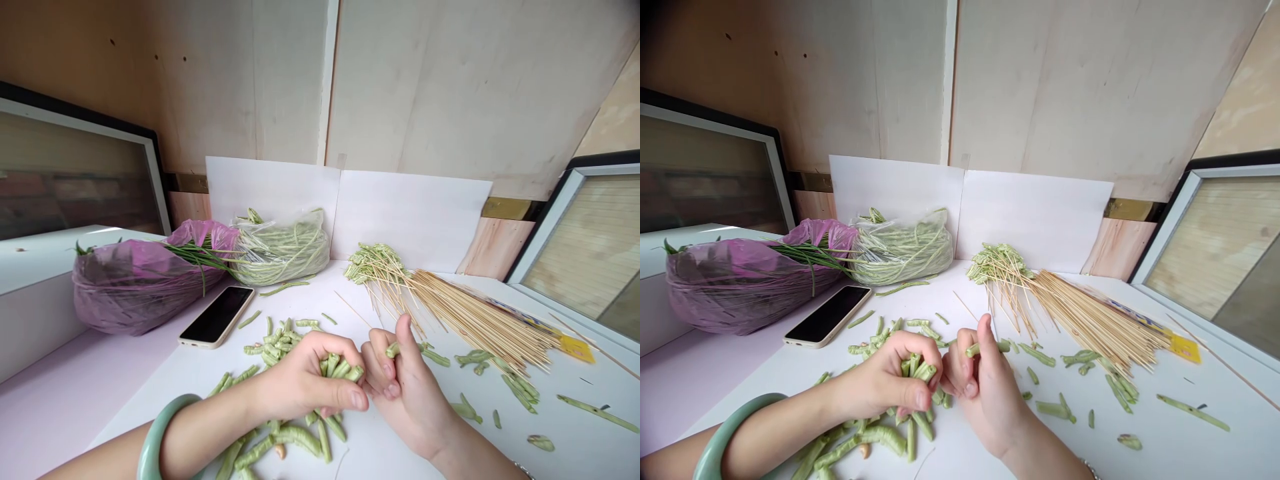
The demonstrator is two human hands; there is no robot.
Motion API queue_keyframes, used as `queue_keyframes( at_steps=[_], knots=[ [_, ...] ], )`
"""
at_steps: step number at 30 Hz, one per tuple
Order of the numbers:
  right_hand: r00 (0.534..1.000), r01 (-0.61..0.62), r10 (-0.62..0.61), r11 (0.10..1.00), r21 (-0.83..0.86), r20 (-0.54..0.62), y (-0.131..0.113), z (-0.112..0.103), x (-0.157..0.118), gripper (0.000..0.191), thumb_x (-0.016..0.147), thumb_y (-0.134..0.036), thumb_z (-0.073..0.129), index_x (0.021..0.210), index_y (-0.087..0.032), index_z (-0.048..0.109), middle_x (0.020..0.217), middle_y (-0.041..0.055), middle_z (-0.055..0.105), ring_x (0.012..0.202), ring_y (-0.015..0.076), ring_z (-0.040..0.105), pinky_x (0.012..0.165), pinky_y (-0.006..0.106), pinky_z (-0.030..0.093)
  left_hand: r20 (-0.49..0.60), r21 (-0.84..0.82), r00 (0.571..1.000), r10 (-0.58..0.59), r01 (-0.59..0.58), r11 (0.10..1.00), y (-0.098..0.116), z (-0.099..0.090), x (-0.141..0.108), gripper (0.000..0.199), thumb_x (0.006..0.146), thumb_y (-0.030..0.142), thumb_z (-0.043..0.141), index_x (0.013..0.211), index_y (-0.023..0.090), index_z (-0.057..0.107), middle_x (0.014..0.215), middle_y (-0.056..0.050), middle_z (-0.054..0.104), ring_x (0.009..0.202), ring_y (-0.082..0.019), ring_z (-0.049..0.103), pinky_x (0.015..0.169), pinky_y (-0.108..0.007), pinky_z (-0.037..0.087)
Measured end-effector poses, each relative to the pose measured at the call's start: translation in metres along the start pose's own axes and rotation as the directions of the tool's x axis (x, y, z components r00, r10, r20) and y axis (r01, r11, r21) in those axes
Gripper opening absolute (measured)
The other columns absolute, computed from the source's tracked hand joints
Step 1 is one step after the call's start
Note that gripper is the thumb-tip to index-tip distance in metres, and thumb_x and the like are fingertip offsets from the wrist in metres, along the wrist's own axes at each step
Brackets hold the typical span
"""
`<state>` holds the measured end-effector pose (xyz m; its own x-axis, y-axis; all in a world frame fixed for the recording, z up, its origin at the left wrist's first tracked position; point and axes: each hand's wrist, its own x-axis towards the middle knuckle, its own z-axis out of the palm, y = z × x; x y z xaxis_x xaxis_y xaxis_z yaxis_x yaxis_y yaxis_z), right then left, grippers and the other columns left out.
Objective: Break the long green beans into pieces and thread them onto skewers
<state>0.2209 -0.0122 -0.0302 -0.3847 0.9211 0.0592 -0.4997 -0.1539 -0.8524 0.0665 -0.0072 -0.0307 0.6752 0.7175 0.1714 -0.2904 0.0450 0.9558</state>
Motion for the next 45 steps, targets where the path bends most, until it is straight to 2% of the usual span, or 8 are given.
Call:
queue_keyframes(
  at_steps=[3, 6, 9, 17, 22, 31, 38, 45],
  knots=[
    [0.988, 0.125, -0.147, 0.933, -0.338, -0.04, -0.003, -0.007, 0.003, 0.061, 0.08, -0.073, 0.035, 0.05, -0.02, 0.044, 0.042, -0.0058, 0.029, 0.044, 0.0106, 0.029, 0.049, 0.026, 0.026, -0.035, 0.053, 0.999, 0.04, -0.038, 0.998, 0.002, -0.001, 0.001, 0.027, 0.062, 0.025, 0.079, 0.073, 0.012, 0.058, 0.063, 0.002, 0.057, 0.045, -0.003, 0.043, 0.042, -0.016, 0.034],
    [0.919, 0.25, -0.389, 0.687, -0.683, -0.055, -0.007, -0.013, 0.006, 0.045, 0.084, -0.062, 0.044, 0.065, -0.021, 0.047, 0.053, -0.0059, 0.033, 0.05, 0.0113, 0.031, 0.05, 0.026, 0.026, -0.036, 0.122, 0.993, 0.112, -0.107, 0.987, 0.004, -0.002, 0.002, 0.019, 0.063, 0.018, 0.078, 0.07, 0.011, 0.061, 0.066, 0.0, 0.06, 0.058, -0.007, 0.053, 0.057, -0.019, 0.043],
    [0.847, 0.282, -0.527, 0.555, -0.783, -0.069, -0.011, -0.015, 0.008, 0.036, 0.087, -0.05, 0.047, 0.065, -0.022, 0.038, 0.057, -0.0068, 0.028, 0.052, 0.0112, 0.028, 0.049, 0.025, 0.025, -0.05, 0.144, 0.988, 0.143, -0.135, 0.98, 0.005, -0.004, 0.002, 0.018, 0.063, 0.017, 0.078, 0.068, 0.012, 0.062, 0.067, -0.001, 0.062, 0.063, -0.009, 0.056, 0.062, -0.021, 0.044],
    [0.939, 0.209, -0.329, 0.775, -0.597, -0.097, -0.008, -0.018, 0.015, 0.043, 0.061, -0.041, 0.08, 0.066, -0.022, 0.041, 0.054, -0.0083, 0.045, 0.046, 0.0073, 0.036, 0.045, 0.021, 0.028, -0.156, -0.091, 0.988, 0.008, -0.022, 0.996, 0.001, -0.005, 0.006, 0.023, 0.077, 0.031, 0.064, 0.067, 0.012, 0.056, 0.049, 0.003, 0.048, 0.041, -0.004, 0.036, 0.042, -0.019, 0.021],
    [0.92, 0.208, -0.321, 0.886, -0.415, -0.225, -0.006, -0.023, 0.015, 0.054, 0.059, -0.051, 0.079, 0.055, -0.021, 0.034, 0.04, -0.0127, 0.028, 0.035, 0.0032, 0.021, 0.039, 0.021, 0.016, -0.178, -0.205, 0.984, -0.03, -0.007, 0.979, 0.001, -0.005, 0.008, 0.025, 0.084, 0.029, 0.051, 0.068, 0.011, 0.058, 0.047, 0.001, 0.046, 0.037, -0.005, 0.034, 0.04, -0.021, 0.018],
    [0.998, 0.063, -0.054, 0.913, -0.403, 0.032, 0.0, -0.021, 0.016, 0.045, 0.062, -0.055, 0.075, 0.054, -0.017, 0.053, 0.04, -0.0082, 0.036, 0.037, 0.0047, 0.028, 0.042, 0.023, 0.022, -0.3, -0.298, 0.932, -0.206, 0.114, 0.948, -0.001, -0.007, 0.012, 0.028, 0.085, 0.033, 0.045, 0.07, 0.012, 0.056, 0.052, 0.002, 0.044, 0.036, -0.006, 0.036, 0.034, -0.016, 0.018],
    [0.996, 0.082, -0.068, 0.943, -0.323, 0.056, -0.002, -0.015, 0.015, 0.032, 0.078, -0.045, 0.058, 0.078, -0.014, 0.066, 0.07, 0.0044, 0.06, 0.057, 0.0119, 0.047, 0.053, 0.026, 0.038, -0.368, -0.288, 0.895, -0.253, 0.149, 0.946, -0.001, -0.006, 0.015, 0.032, 0.09, 0.036, 0.038, 0.071, 0.014, 0.051, 0.053, 0.001, 0.049, 0.037, -0.008, 0.045, 0.034, -0.018, 0.033],
    [0.993, 0.107, -0.051, 0.75, -0.652, 0.104, 0.007, -0.025, 0.02, 0.024, 0.083, -0.041, 0.058, 0.092, -0.023, 0.045, 0.053, -0.0082, 0.048, 0.048, 0.0106, 0.046, 0.047, 0.023, 0.036, -0.191, -0.207, 0.937, -0.293, 0.254, 0.945, 0.002, -0.006, 0.013, 0.028, 0.086, 0.04, 0.044, 0.079, 0.014, 0.05, 0.063, -0.005, 0.058, 0.052, -0.013, 0.059, 0.045, -0.021, 0.047]
  ],
)
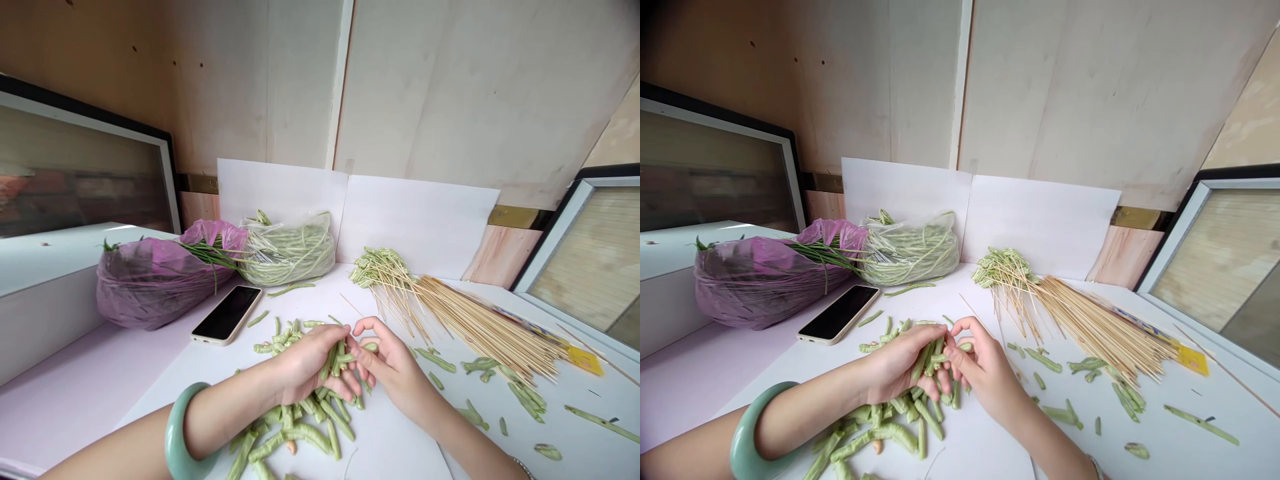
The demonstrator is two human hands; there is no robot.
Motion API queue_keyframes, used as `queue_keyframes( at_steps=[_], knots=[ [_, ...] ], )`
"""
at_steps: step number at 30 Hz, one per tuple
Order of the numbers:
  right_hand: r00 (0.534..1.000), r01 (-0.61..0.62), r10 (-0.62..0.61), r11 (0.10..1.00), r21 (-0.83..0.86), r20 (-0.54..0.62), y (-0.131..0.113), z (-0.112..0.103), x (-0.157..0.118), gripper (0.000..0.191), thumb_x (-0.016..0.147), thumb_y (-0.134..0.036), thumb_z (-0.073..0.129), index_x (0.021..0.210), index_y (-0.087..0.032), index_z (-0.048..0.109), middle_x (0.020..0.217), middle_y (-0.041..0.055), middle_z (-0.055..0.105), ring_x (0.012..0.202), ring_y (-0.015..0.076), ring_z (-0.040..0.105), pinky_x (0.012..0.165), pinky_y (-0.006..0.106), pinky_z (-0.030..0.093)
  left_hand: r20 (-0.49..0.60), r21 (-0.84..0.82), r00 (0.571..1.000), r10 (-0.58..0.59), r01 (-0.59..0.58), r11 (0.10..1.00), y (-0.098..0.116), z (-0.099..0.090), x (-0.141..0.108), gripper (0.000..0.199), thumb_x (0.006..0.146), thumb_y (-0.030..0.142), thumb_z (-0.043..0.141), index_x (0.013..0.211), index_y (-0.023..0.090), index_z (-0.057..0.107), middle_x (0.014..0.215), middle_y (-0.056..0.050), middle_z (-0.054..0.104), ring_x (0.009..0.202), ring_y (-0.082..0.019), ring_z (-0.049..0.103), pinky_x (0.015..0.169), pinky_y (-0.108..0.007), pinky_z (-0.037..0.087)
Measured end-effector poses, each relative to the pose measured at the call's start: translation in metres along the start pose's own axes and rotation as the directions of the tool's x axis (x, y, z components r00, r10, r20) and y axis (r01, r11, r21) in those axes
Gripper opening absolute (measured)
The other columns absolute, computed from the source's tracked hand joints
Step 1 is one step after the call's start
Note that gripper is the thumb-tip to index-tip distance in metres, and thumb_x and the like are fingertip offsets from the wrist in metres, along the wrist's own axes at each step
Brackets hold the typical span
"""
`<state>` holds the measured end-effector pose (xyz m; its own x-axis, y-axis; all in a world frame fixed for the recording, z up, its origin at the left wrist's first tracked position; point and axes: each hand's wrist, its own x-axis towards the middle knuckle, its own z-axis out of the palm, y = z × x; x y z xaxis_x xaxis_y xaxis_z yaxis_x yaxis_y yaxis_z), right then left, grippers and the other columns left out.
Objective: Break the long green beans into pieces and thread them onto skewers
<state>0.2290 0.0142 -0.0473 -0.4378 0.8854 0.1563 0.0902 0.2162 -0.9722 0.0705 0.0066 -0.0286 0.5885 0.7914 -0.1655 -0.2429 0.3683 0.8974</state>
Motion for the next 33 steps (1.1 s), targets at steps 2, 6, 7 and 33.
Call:
queue_keyframes(
  at_steps=[2, 6, 7, 33],
  knots=[
    [1.0, 0.009, -0.009, 0.995, -0.103, -0.003, 0.003, 0.0, -0.001, 0.024, 0.082, -0.036, 0.06, 0.094, -0.024, 0.043, 0.054, -0.0083, 0.051, 0.045, 0.0098, 0.044, 0.045, 0.022, 0.033, 0.027, 0.029, 0.999, -0.032, 0.031, 0.999, -0.001, -0.001, -0.001, 0.023, 0.081, 0.037, 0.053, 0.083, 0.015, 0.049, 0.067, -0.004, 0.06, 0.055, -0.015, 0.061, 0.048, -0.024, 0.05],
    [0.999, 0.026, -0.031, 0.975, -0.221, -0.015, 0.004, 0.0, -0.003, 0.024, 0.079, -0.029, 0.062, 0.089, -0.024, 0.041, 0.053, -0.0083, 0.051, 0.045, 0.0094, 0.041, 0.044, 0.022, 0.027, 0.032, 0.084, 0.999, -0.03, 0.027, 0.996, -0.002, -0.004, -0.003, 0.025, 0.072, 0.029, 0.065, 0.086, 0.018, 0.046, 0.06, 0.003, 0.054, 0.047, -0.01, 0.055, 0.039, -0.016, 0.039],
    [0.999, 0.036, -0.04, 0.972, -0.23, -0.016, 0.003, 0.0, -0.003, 0.025, 0.078, -0.03, 0.064, 0.088, -0.024, 0.041, 0.053, -0.0082, 0.05, 0.045, 0.0096, 0.041, 0.044, 0.022, 0.027, 0.03, 0.094, 0.999, -0.019, 0.016, 0.995, -0.002, -0.004, -0.003, 0.024, 0.072, 0.029, 0.065, 0.085, 0.018, 0.046, 0.058, 0.004, 0.052, 0.045, -0.008, 0.051, 0.036, -0.015, 0.034],
    [0.914, 0.099, -0.254, 0.897, -0.431, -0.318, 0.008, -0.026, 0.008, 0.033, 0.087, -0.054, 0.043, 0.083, -0.022, 0.051, 0.044, -0.0069, 0.041, 0.04, 0.0126, 0.039, 0.042, 0.024, 0.033, 0.188, 0.979, 0.981, 0.039, -0.19, 0.068, 0.006, -0.037, -0.002, 0.074, 0.082, 0.069, 0.031, 0.145, 0.034, 0.017, 0.153, -0.007, 0.016, 0.14, -0.037, 0.002, 0.103, -0.066, -0.008]
  ],
)
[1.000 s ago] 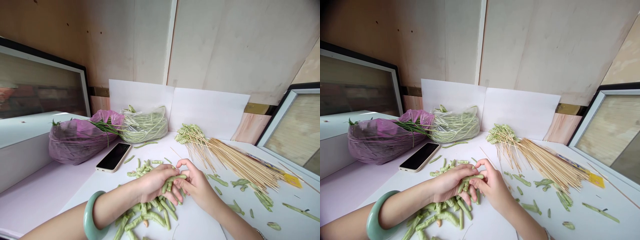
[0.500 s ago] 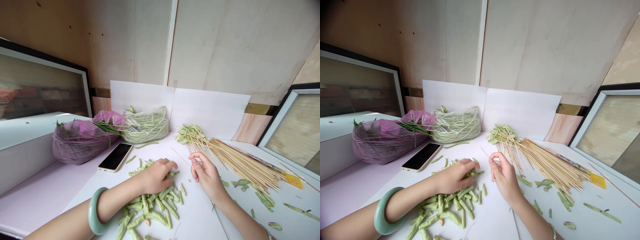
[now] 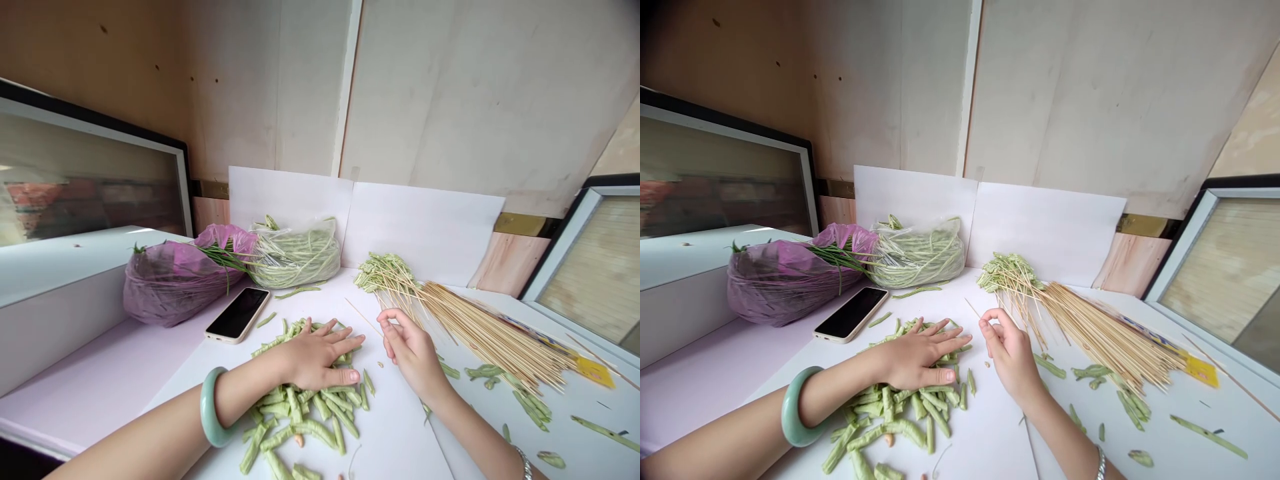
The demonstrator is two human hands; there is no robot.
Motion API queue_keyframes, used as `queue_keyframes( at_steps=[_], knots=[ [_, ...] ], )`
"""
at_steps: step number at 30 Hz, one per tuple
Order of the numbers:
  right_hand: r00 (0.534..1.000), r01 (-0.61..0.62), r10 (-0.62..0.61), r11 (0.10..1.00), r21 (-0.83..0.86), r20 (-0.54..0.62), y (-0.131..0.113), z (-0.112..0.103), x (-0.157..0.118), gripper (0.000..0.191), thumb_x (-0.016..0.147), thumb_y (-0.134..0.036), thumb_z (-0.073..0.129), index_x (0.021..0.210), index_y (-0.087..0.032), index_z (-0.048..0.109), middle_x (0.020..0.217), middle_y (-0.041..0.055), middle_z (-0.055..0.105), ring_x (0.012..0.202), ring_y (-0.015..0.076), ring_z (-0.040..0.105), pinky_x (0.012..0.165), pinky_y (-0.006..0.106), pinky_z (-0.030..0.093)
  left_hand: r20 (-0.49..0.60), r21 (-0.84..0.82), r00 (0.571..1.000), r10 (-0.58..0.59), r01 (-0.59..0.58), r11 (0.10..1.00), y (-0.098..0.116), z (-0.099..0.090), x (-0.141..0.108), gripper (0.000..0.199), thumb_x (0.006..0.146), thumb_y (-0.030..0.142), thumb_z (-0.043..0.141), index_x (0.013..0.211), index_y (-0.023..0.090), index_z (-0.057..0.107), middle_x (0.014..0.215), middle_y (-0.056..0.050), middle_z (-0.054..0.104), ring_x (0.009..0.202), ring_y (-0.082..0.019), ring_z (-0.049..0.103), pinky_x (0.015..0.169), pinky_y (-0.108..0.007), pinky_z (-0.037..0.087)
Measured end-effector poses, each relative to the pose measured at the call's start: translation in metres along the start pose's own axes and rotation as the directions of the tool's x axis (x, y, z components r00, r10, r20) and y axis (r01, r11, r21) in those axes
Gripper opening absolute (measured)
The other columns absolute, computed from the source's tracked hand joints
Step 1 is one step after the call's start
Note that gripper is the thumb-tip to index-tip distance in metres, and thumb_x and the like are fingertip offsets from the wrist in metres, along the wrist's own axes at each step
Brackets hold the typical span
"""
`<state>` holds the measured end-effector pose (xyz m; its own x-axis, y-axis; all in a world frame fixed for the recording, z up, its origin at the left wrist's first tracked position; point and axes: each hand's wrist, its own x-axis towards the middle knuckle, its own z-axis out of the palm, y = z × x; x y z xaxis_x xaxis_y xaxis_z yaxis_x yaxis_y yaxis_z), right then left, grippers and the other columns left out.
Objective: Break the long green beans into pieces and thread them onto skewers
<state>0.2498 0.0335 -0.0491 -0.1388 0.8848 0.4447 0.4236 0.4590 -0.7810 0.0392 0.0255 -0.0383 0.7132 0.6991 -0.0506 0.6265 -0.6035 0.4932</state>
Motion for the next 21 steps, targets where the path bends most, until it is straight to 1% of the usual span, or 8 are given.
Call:
queue_keyframes(
  at_steps=[3, 8, 14, 16, 18, 19, 20, 21],
  knots=[
    [1.0, 0.007, -0.007, 1.0, -0.017, -0.011, 0.002, 0.001, 0.0, 0.034, 0.086, -0.055, 0.043, 0.083, -0.022, 0.051, 0.044, -0.007, 0.041, 0.039, 0.0125, 0.039, 0.042, 0.024, 0.032, -0.018, 0.037, 1.0, -0.019, 0.02, 0.999, -0.001, 0.003, 0.006, 0.077, 0.079, 0.072, 0.033, 0.145, 0.034, 0.017, 0.153, -0.007, 0.015, 0.14, -0.039, 0.0, 0.1, -0.069, -0.011],
    [0.999, 0.019, -0.018, 0.999, -0.026, 0.033, 0.005, 0.003, 0.001, 0.035, 0.086, -0.056, 0.043, 0.082, -0.022, 0.051, 0.042, -0.0076, 0.04, 0.037, 0.0124, 0.038, 0.04, 0.024, 0.033, -0.054, 0.061, 0.997, -0.047, 0.05, 0.997, -0.004, 0.007, 0.016, 0.08, 0.077, 0.073, 0.038, 0.145, 0.034, 0.021, 0.153, -0.007, 0.016, 0.139, -0.041, 0.001, 0.098, -0.071, -0.012],
    [0.999, 0.023, -0.021, 0.999, -0.042, 0.039, 0.008, 0.004, 0.004, 0.037, 0.084, -0.057, 0.044, 0.079, -0.021, 0.052, 0.041, -0.0073, 0.041, 0.037, 0.0128, 0.04, 0.041, 0.025, 0.035, -0.021, 0.069, 0.998, -0.059, 0.06, 0.996, -0.005, 0.005, 0.019, 0.079, 0.078, 0.074, 0.034, 0.145, 0.035, 0.018, 0.154, -0.003, 0.011, 0.14, -0.039, -0.005, 0.096, -0.07, -0.017],
    [0.999, 0.025, -0.024, 0.998, -0.051, 0.035, 0.012, 0.004, 0.006, 0.038, 0.085, -0.057, 0.044, 0.078, -0.021, 0.053, 0.04, -0.0071, 0.042, 0.036, 0.0127, 0.04, 0.042, 0.025, 0.035, -0.014, 0.025, 0.998, -0.06, 0.06, 0.998, -0.005, 0.003, 0.019, 0.077, 0.079, 0.073, 0.031, 0.145, 0.036, 0.017, 0.154, -0.001, 0.009, 0.14, -0.038, -0.007, 0.097, -0.07, -0.016],
    [0.999, 0.028, -0.026, 0.998, -0.058, 0.029, 0.015, 0.004, 0.008, 0.039, 0.085, -0.058, 0.043, 0.077, -0.021, 0.053, 0.04, -0.007, 0.042, 0.036, 0.013, 0.04, 0.042, 0.025, 0.035, -0.079, -0.091, 0.994, -0.071, 0.064, 0.994, -0.006, -0.002, 0.017, 0.074, 0.082, 0.071, 0.027, 0.146, 0.034, 0.016, 0.155, -0.001, 0.008, 0.14, -0.035, -0.006, 0.102, -0.067, -0.011],
    [0.999, 0.029, -0.027, 0.998, -0.06, 0.027, 0.017, 0.003, 0.008, 0.04, 0.085, -0.058, 0.043, 0.076, -0.021, 0.053, 0.04, -0.0068, 0.042, 0.036, 0.0132, 0.04, 0.042, 0.025, 0.035, -0.154, -0.17, 0.985, -0.077, 0.05, 0.984, -0.006, -0.005, 0.016, 0.073, 0.084, 0.069, 0.025, 0.146, 0.031, 0.017, 0.155, -0.002, 0.009, 0.141, -0.033, -0.004, 0.106, -0.063, -0.007],
    [0.999, 0.03, -0.029, 0.998, -0.061, 0.025, 0.018, 0.003, 0.009, 0.041, 0.085, -0.059, 0.043, 0.075, -0.021, 0.053, 0.04, -0.0067, 0.042, 0.037, 0.0134, 0.041, 0.042, 0.025, 0.035, -0.248, -0.248, 0.965, -0.085, 0.022, 0.968, -0.007, -0.009, 0.014, 0.071, 0.086, 0.066, 0.022, 0.146, 0.028, 0.019, 0.155, -0.002, 0.01, 0.142, -0.03, 0.0, 0.11, -0.057, -0.002],
    [0.999, 0.032, -0.03, 0.998, -0.062, 0.024, 0.019, 0.003, 0.009, 0.041, 0.085, -0.059, 0.043, 0.074, -0.021, 0.054, 0.04, -0.0065, 0.042, 0.037, 0.0135, 0.041, 0.042, 0.025, 0.035, -0.355, -0.317, 0.93, -0.091, -0.028, 0.948, -0.008, -0.014, 0.011, 0.069, 0.089, 0.062, 0.019, 0.146, 0.025, 0.02, 0.154, -0.003, 0.014, 0.142, -0.026, 0.005, 0.113, -0.049, 0.002]
  ],
)
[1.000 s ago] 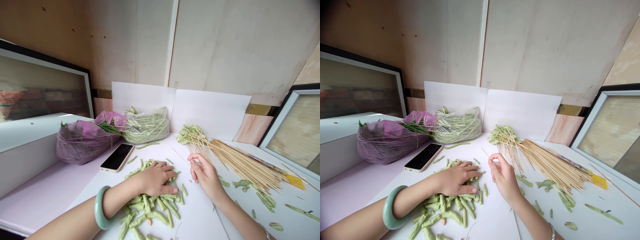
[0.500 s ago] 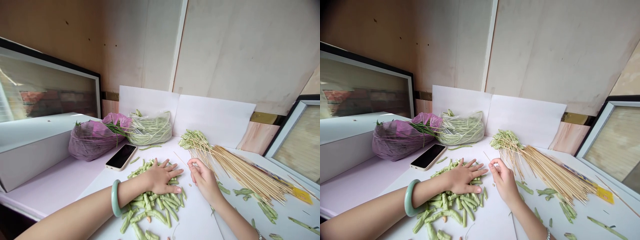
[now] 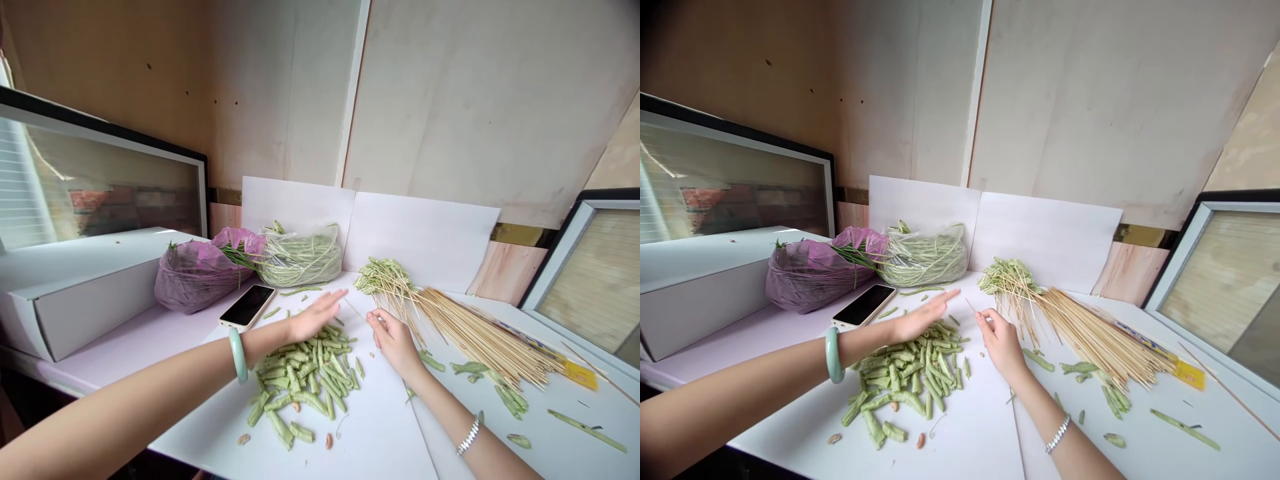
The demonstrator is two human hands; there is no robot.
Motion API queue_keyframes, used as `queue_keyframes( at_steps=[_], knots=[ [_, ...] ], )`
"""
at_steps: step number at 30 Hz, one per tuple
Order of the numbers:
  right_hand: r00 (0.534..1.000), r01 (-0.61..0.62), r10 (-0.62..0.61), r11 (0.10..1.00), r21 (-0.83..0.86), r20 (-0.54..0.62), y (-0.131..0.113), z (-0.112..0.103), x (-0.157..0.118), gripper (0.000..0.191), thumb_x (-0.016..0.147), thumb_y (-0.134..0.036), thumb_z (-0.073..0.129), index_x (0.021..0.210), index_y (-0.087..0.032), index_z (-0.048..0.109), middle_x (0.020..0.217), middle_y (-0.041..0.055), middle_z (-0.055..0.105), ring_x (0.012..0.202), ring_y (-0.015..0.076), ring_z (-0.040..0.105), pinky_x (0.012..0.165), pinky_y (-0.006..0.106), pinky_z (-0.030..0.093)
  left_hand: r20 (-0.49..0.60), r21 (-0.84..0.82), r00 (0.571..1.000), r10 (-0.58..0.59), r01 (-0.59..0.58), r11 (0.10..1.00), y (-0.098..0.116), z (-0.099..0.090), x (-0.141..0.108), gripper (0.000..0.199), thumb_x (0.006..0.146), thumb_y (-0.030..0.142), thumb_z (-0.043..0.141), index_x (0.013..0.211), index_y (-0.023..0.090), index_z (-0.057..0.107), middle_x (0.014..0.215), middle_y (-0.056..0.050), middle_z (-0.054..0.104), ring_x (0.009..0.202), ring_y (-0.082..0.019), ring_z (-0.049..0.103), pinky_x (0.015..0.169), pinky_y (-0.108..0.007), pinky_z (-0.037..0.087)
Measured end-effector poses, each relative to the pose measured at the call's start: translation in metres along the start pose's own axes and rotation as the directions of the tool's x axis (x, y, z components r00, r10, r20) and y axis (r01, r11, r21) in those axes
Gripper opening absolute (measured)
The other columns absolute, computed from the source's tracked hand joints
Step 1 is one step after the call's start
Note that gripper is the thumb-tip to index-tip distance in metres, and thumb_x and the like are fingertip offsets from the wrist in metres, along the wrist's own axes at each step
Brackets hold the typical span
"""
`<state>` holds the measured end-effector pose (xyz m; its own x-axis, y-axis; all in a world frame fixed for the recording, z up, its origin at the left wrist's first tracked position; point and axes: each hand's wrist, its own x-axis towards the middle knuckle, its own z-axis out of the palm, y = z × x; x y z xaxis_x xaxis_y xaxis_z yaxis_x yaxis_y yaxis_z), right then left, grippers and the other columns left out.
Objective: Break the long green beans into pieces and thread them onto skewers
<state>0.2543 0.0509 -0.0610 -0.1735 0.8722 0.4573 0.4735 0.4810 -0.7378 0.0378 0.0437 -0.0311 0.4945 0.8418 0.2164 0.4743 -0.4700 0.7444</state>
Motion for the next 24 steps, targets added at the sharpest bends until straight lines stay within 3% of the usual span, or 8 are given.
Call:
queue_keyframes(
  at_steps=[3, 6, 8, 10, 13, 16, 24],
  knots=[
    [1.0, 0.003, -0.003, 1.0, 0.001, 0.007, 0.002, -0.001, 0.001, 0.041, 0.085, -0.059, 0.044, 0.072, -0.021, 0.054, 0.04, -0.006, 0.042, 0.038, 0.0137, 0.041, 0.044, 0.025, 0.035, -0.226, -0.137, 0.973, 0.044, -0.077, 0.988, 0.0, -0.02, -0.005, 0.063, 0.092, 0.055, 0.018, 0.145, 0.023, 0.026, 0.153, -0.002, 0.022, 0.141, -0.02, 0.018, 0.115, -0.038, 0.011],
    [1.0, 0.002, -0.002, 1.0, 0.002, 0.026, 0.003, -0.001, 0.0, 0.04, 0.085, -0.058, 0.043, 0.071, -0.022, 0.053, 0.041, -0.006, 0.042, 0.039, 0.0137, 0.041, 0.044, 0.026, 0.035, -0.267, -0.086, 0.963, 0.029, -0.054, 0.995, -0.001, -0.037, -0.017, 0.062, 0.092, 0.054, 0.019, 0.144, 0.021, 0.029, 0.152, -0.003, 0.025, 0.141, -0.02, 0.017, 0.115, -0.037, 0.01],
    [0.999, 0.003, -0.003, 1.0, 0.001, 0.042, 0.002, -0.001, 0.0, 0.041, 0.085, -0.059, 0.043, 0.071, -0.022, 0.054, 0.04, -0.0062, 0.042, 0.039, 0.0139, 0.042, 0.045, 0.026, 0.036, -0.157, 0.057, 0.987, 0.03, -0.022, 0.998, -0.004, -0.04, -0.028, 0.062, 0.091, 0.056, 0.025, 0.142, 0.022, 0.034, 0.152, -0.002, 0.024, 0.142, -0.022, 0.011, 0.115, -0.04, 0.003],
    [0.998, 0.004, -0.004, 1.0, -0.003, 0.055, 0.001, 0.0, -0.001, 0.042, 0.085, -0.059, 0.043, 0.072, -0.021, 0.054, 0.04, -0.0064, 0.041, 0.039, 0.0141, 0.042, 0.047, 0.026, 0.037, 0.036, 0.19, 0.999, -0.017, 0.01, 0.982, -0.009, -0.036, -0.038, 0.06, 0.089, 0.059, 0.029, 0.14, 0.028, 0.036, 0.152, -0.001, 0.022, 0.142, -0.027, 0.006, 0.112, -0.048, -0.005],
    [0.997, 0.005, -0.004, 1.0, -0.009, 0.071, 0.0, 0.001, -0.002, 0.041, 0.085, -0.058, 0.043, 0.071, -0.021, 0.055, 0.04, -0.0062, 0.042, 0.039, 0.0146, 0.044, 0.049, 0.027, 0.038, 0.25, 0.272, 0.962, -0.108, 0.037, 0.961, -0.017, -0.025, -0.047, 0.062, 0.086, 0.063, 0.032, 0.14, 0.033, 0.034, 0.152, -0.001, 0.021, 0.142, -0.03, 0.005, 0.109, -0.055, -0.004],
    [0.997, 0.001, 0.001, 1.0, -0.013, 0.082, 0.0, 0.001, -0.003, 0.041, 0.086, -0.057, 0.042, 0.072, -0.021, 0.055, 0.04, -0.006, 0.042, 0.04, 0.0148, 0.044, 0.049, 0.027, 0.038, 0.275, 0.284, 0.955, -0.107, 0.026, 0.958, -0.02, -0.017, -0.048, 0.063, 0.086, 0.065, 0.03, 0.141, 0.033, 0.033, 0.152, -0.003, 0.022, 0.142, -0.029, 0.008, 0.11, -0.054, 0.001],
    [0.994, -0.001, 0.003, 1.0, -0.017, 0.113, 0.004, 0.005, -0.003, 0.04, 0.086, -0.056, 0.042, 0.07, -0.021, 0.055, 0.04, -0.0065, 0.041, 0.039, 0.0146, 0.044, 0.047, 0.026, 0.037, 0.249, 0.276, 0.963, -0.101, 0.029, 0.961, -0.016, -0.009, -0.038, 0.063, 0.086, 0.065, 0.028, 0.141, 0.033, 0.032, 0.152, -0.006, 0.023, 0.141, -0.034, 0.009, 0.106, -0.063, 0.001]
  ],
)
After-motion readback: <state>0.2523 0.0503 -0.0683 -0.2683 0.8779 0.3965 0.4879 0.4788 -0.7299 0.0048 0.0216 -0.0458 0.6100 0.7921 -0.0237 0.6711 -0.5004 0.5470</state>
